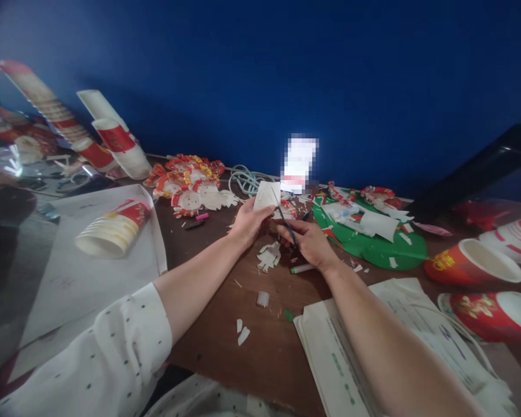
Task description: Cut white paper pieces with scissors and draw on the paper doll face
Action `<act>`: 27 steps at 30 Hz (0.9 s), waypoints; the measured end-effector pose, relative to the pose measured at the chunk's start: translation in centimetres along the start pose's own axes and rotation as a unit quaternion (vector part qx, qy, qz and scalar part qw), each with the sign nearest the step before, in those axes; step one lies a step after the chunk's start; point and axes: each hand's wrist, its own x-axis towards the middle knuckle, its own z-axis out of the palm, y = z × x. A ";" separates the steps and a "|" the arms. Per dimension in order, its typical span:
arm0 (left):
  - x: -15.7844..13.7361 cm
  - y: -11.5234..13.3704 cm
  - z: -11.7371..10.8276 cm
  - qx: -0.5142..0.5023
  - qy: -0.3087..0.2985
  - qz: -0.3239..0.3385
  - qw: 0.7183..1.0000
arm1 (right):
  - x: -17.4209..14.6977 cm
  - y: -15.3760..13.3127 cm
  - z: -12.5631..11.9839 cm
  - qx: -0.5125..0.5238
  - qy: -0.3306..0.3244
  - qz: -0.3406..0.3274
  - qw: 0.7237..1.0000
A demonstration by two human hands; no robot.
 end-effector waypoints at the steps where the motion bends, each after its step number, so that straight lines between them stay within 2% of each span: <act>1: 0.1 -0.1 -0.1 0.006 -0.009 0.008 1.000 | -0.1 -0.1 0.0 0.007 0.000 0.004 1.000; 4: 0.3 -0.2 -0.2 0.017 -0.023 0.019 0.999 | -0.2 -0.3 0.0 0.024 -0.005 0.008 1.000; 13: 0.2 0.2 -0.3 0.033 0.001 0.039 0.999 | -0.1 0.3 -0.2 0.053 -0.033 0.023 0.998; 18: 0.1 0.7 -0.3 0.008 0.021 0.052 0.998 | -0.3 -0.2 -0.2 0.040 -0.031 0.023 0.998; 27: -0.1 0.7 -0.3 0.015 0.009 0.047 0.999 | -0.4 -0.3 -0.1 0.035 -0.016 0.016 0.999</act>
